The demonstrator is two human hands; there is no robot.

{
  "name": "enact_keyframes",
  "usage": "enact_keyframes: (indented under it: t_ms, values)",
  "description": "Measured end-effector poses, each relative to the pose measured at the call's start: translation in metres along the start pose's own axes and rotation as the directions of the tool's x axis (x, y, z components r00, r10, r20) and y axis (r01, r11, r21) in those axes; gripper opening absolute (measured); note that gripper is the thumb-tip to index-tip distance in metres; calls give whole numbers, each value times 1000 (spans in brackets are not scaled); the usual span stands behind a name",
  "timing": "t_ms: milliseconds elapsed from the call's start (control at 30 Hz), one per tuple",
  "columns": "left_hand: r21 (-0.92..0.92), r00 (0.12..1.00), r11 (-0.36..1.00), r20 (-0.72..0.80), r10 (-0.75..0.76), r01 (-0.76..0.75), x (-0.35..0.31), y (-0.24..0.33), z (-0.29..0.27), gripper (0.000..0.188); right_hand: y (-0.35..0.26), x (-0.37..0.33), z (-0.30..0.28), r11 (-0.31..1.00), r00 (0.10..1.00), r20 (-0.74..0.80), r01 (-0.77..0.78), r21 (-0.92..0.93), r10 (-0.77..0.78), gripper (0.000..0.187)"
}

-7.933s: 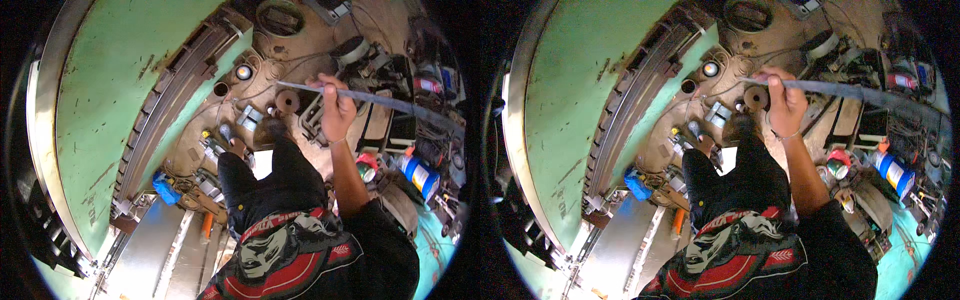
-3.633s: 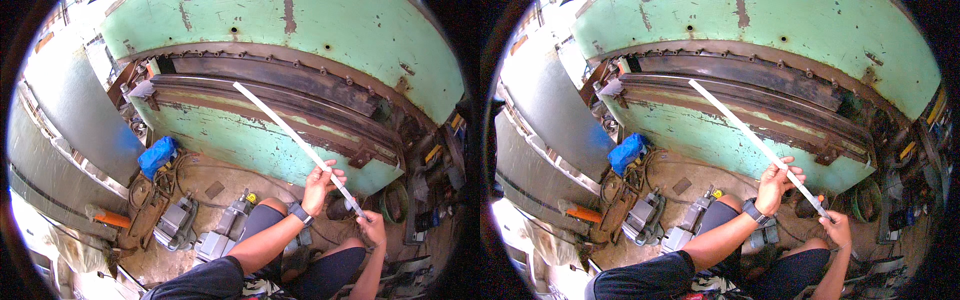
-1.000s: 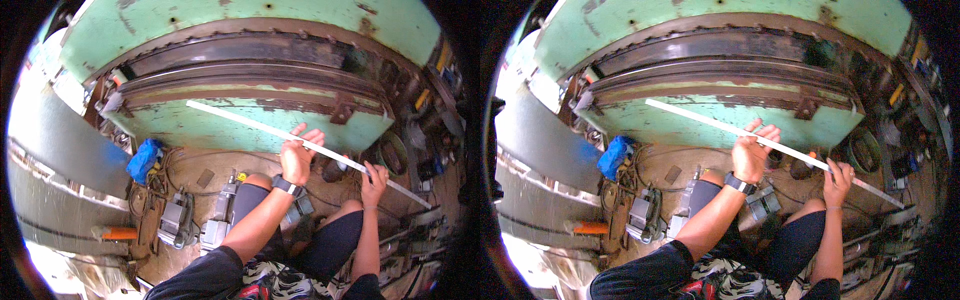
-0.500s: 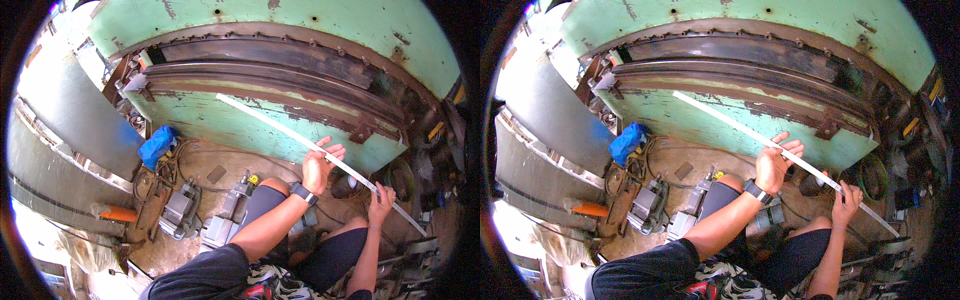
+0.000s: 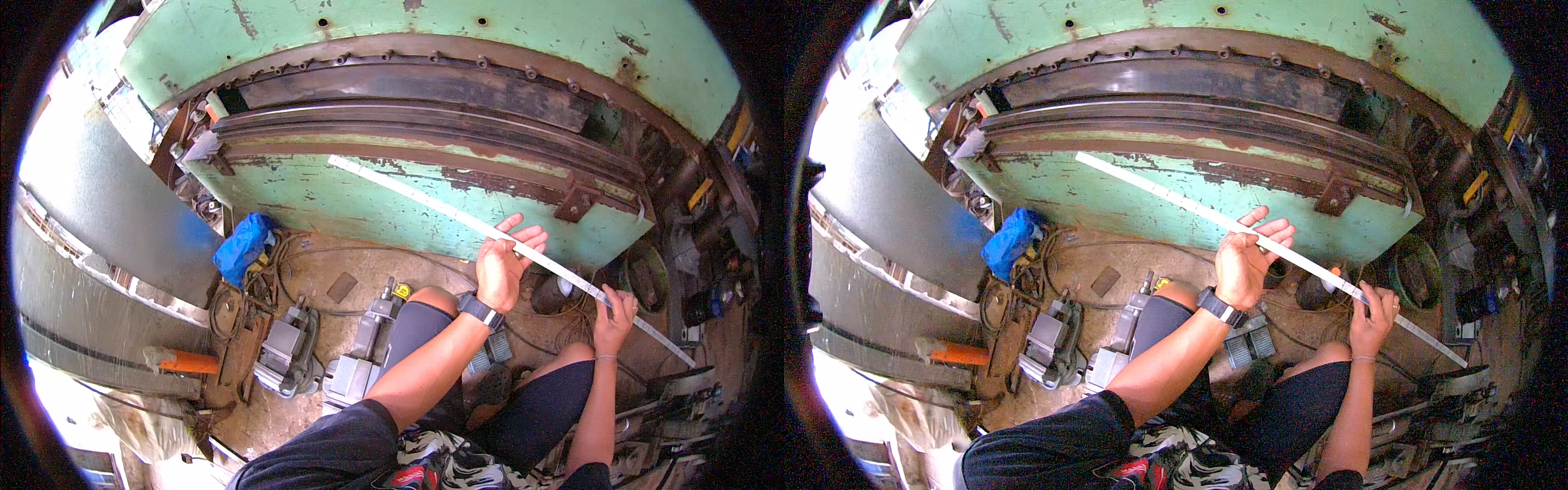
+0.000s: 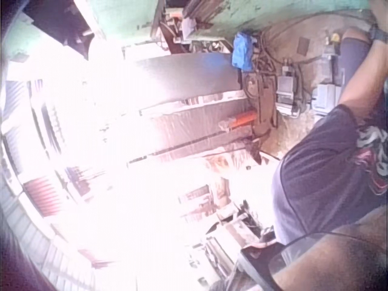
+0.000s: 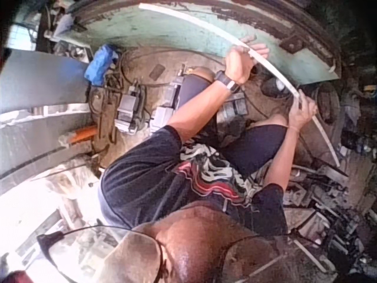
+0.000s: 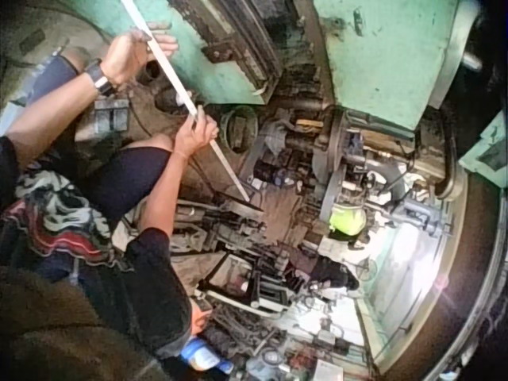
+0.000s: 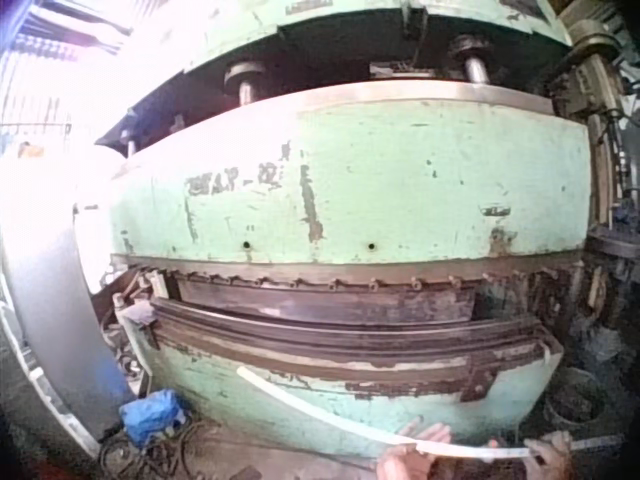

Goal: The person measures a large green industrial machine using a metal ruler. They repeatedly place the ruler against the machine's surface, adjust its position, and appear to mark or note measurements.

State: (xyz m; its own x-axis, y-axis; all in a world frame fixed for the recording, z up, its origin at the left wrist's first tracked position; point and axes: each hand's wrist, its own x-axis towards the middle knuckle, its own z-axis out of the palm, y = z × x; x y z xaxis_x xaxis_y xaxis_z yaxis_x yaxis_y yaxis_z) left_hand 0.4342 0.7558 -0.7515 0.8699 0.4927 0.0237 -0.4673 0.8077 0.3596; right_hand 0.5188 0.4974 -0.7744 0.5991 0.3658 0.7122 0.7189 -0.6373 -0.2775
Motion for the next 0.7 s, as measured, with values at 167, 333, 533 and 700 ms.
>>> enact_keyframes:
  t_ms: [167,333,533,700]
  values:
    - [15,1000,1000,21,7,-7,1,0,-3,50,2,0,1,1000,1000,0,-2,8,2,32]
    - [445,964,857,-70,-256,259,-21,41,-5,62,8,0,3,1000,1000,-24,-7,-3,7,33]
    - [615,957,754,-282,-62,230,-91,115,-108,30,5,-1,7,1000,998,-54,-12,-5,12,32]
    - [983,921,68,186,-343,-173,-127,34,-362,28,2,3,0,999,999,-53,5,-41,-7,30]
